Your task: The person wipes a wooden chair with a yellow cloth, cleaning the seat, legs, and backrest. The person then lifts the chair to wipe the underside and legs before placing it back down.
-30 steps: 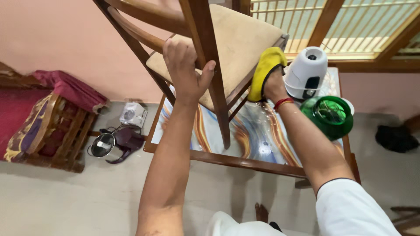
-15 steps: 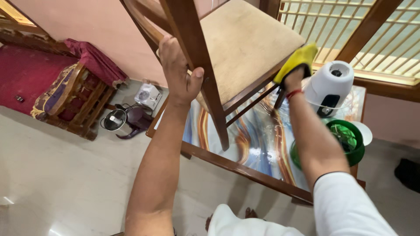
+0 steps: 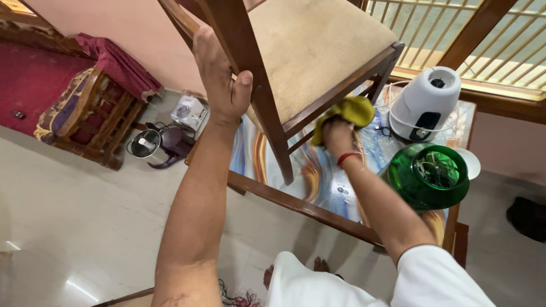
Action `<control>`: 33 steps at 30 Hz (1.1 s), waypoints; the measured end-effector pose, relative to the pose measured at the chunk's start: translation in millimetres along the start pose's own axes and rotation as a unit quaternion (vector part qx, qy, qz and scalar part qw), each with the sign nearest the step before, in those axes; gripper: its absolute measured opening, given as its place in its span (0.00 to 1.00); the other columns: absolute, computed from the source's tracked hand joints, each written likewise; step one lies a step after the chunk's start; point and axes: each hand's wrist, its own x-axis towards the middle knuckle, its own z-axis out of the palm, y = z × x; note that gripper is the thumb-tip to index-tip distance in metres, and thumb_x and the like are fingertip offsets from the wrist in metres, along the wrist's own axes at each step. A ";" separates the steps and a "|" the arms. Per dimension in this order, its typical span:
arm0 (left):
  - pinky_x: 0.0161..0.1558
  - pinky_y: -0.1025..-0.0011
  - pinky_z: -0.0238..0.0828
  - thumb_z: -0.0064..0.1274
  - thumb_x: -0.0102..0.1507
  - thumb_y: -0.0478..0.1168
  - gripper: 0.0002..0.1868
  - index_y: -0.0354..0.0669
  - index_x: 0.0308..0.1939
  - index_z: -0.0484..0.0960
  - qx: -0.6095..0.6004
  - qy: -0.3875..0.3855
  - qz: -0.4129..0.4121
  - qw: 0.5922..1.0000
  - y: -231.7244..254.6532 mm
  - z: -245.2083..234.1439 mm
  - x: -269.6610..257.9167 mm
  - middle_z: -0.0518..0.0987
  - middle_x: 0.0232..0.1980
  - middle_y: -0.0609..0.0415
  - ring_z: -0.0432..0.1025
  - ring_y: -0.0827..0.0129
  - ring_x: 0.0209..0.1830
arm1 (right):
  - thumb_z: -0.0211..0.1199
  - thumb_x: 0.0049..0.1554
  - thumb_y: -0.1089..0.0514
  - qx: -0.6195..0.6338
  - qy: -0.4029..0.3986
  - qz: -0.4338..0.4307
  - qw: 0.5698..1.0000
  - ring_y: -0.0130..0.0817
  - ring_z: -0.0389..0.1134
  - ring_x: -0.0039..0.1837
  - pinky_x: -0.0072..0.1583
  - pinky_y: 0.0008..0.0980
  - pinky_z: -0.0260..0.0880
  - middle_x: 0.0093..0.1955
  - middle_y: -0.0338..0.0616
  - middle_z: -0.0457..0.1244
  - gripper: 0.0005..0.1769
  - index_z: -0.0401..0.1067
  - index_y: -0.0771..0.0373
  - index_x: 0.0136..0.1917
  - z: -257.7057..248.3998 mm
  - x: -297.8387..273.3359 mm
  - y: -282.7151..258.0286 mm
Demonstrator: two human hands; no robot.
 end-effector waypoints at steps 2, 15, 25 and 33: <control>0.72 0.48 0.51 0.31 0.74 0.67 0.34 0.40 0.44 0.76 0.005 0.012 0.016 1.000 -1.7 1.9 0.4 0.72 0.54 0.44 0.64 0.46 0.63 | 0.59 0.49 0.58 0.094 -0.020 -0.023 0.995 0.59 0.66 0.46 0.49 0.58 0.64 0.43 0.62 0.64 0.10 0.75 0.66 0.41 -6.0 -19.8 -36.8; 0.67 0.50 0.55 0.34 0.74 0.65 0.31 0.41 0.46 0.77 -0.012 0.007 0.027 1.000 -2.2 -2.2 -4.1 0.71 0.55 0.44 0.64 0.45 0.60 | 0.55 0.60 0.56 0.140 0.010 -0.061 0.988 0.55 0.69 0.55 0.58 0.51 0.70 0.54 0.59 0.68 0.15 0.78 0.66 0.52 -46.0 -1.0 8.4; 0.75 0.49 0.48 0.42 0.72 0.58 0.28 0.43 0.66 0.72 0.011 -0.003 -0.010 1.000 -0.2 -2.2 -10.5 0.71 0.66 0.47 0.63 0.50 0.69 | 0.59 0.61 0.54 0.202 0.237 0.296 0.903 0.70 0.62 0.64 0.67 0.58 0.60 0.63 0.73 0.63 0.23 0.70 0.73 0.63 -58.1 67.8 113.0; 0.81 0.53 0.47 0.69 0.59 0.43 0.39 0.36 0.70 0.68 -0.031 0.098 -0.281 0.954 95.0 32.7 -11.3 0.41 0.84 0.35 0.35 0.46 0.88 | 0.61 0.53 0.68 0.558 0.125 0.228 0.788 0.40 0.69 0.64 0.63 0.36 0.70 0.62 0.48 0.67 0.26 0.68 0.67 0.66 -92.0 110.4 169.7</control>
